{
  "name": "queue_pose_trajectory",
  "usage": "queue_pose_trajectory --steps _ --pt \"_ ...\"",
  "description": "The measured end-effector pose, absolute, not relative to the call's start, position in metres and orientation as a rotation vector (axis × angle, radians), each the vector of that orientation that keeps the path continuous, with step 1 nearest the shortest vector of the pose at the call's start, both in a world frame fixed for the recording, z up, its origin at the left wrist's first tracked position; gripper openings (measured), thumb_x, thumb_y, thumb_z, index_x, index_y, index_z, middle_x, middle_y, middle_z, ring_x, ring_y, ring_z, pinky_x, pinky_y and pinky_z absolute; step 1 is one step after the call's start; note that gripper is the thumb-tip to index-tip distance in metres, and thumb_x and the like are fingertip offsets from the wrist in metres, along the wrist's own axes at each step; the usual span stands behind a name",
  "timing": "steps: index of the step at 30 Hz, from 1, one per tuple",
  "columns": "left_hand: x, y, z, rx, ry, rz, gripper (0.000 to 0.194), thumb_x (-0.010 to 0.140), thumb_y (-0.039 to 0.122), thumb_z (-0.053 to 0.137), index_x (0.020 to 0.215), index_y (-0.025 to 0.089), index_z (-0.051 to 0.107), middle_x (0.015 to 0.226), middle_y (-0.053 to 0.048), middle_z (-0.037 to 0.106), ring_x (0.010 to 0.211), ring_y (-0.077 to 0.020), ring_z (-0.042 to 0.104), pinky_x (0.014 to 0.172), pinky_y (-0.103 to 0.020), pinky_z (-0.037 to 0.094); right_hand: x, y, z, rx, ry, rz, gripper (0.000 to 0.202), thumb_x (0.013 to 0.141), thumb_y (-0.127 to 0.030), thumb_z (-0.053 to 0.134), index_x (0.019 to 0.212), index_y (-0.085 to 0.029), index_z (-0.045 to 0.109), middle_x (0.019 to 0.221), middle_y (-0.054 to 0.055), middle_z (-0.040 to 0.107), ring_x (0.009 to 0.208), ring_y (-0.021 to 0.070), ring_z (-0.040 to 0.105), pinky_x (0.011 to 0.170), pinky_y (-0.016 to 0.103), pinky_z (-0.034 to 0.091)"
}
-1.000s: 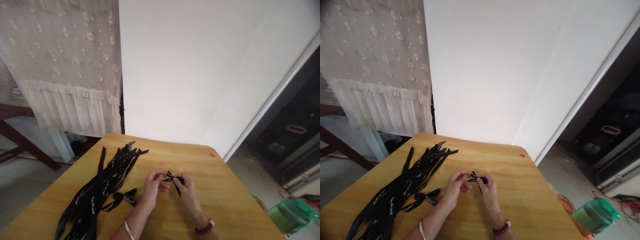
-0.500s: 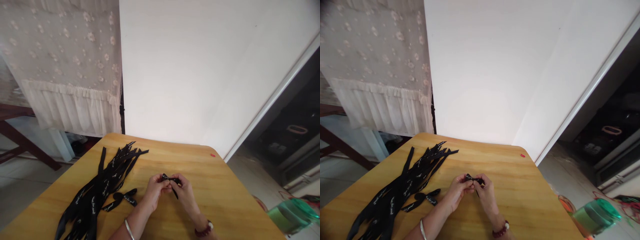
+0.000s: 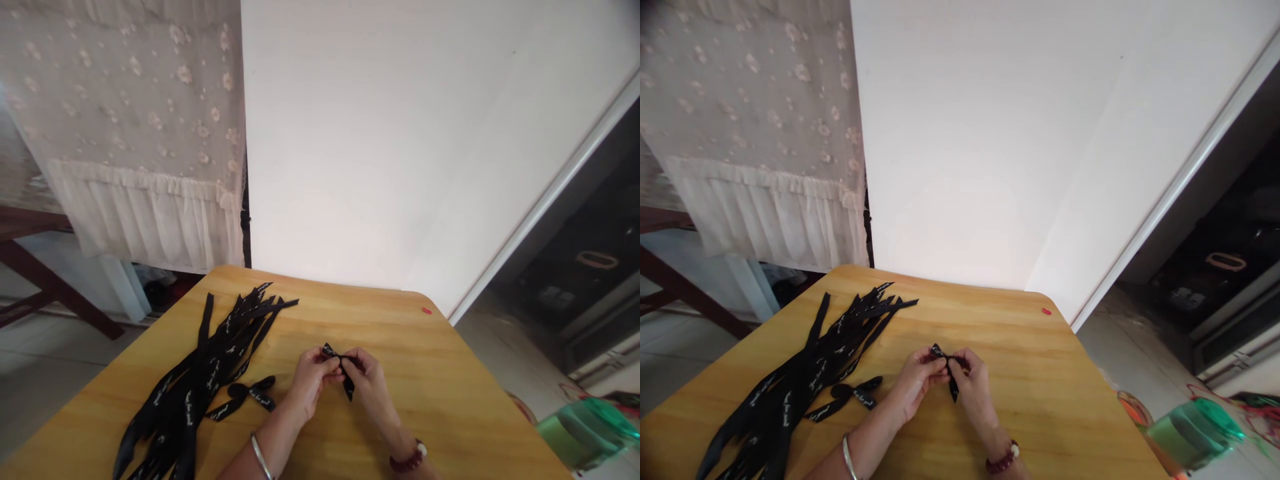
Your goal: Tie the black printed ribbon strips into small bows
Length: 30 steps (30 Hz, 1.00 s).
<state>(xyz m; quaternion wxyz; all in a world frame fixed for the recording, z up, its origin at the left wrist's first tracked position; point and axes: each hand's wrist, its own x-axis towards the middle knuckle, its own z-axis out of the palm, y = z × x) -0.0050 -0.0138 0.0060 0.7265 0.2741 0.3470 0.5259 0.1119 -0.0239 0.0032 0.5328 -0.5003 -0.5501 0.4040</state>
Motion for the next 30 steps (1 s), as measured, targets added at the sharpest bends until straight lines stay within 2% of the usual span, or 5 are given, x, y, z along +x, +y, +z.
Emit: queue_pose_trajectory --steps 12,15,19,25,30 --pt "-0.006 -0.012 0.009 0.616 0.863 1.206 0.019 0.053 0.017 0.067 0.059 0.013 0.05 0.039 0.007 0.048 0.026 -0.006 0.042 0.027 -0.017 0.035 0.111 -0.024 0.008 -1.22 -1.307 0.989 0.01 0.063 -0.022 0.058 0.071 -0.015 0.055 0.065 0.003 0.06 0.062 0.0166 0.054 0.055 0.025 0.041" --pt "-0.006 -0.012 0.012 0.558 0.862 1.204 0.018 0.054 0.014 0.067 0.061 0.013 0.05 0.047 0.004 0.054 0.035 -0.0098 0.053 0.031 -0.017 0.041 0.112 -0.023 0.007 -1.192 -1.295 1.007 0.01 0.061 -0.018 0.056 0.071 -0.016 0.055 0.067 0.004 0.061 0.065 0.0174 0.056 0.059 0.026 0.043" --pt "-0.007 -0.012 0.013 0.493 0.845 1.205 0.017 0.056 0.008 0.066 0.065 0.012 0.052 0.065 -0.005 0.064 0.063 -0.0179 0.065 0.048 -0.02 0.05 0.115 -0.022 0.007 -1.106 -1.228 1.056 0.009 0.062 -0.02 0.055 0.071 -0.017 0.056 0.065 0.002 0.06 0.063 0.016 0.055 0.059 0.026 0.043" --pt "-0.005 -0.014 0.009 0.655 0.882 1.084 0.008 0.058 0.01 0.063 0.063 0.009 0.057 0.06 -0.006 0.064 0.054 -0.0159 0.063 0.049 -0.023 0.05 0.117 -0.024 0.013 -1.177 -1.197 0.975 0.018 0.068 -0.034 0.057 0.069 -0.016 0.057 0.066 0.002 0.059 0.065 0.0154 0.054 0.06 0.025 0.042" --pt "-0.002 -0.019 0.008 0.817 0.865 0.918 0.015 0.055 0.015 0.064 0.068 0.007 0.061 0.058 -0.007 0.064 0.048 -0.0144 0.059 0.045 -0.024 0.048 0.116 -0.026 0.017 -1.139 -1.305 1.039 0.027 0.073 -0.041 0.053 0.065 -0.015 0.058 0.061 0.001 0.056 0.059 0.0135 0.05 0.054 0.024 0.039"
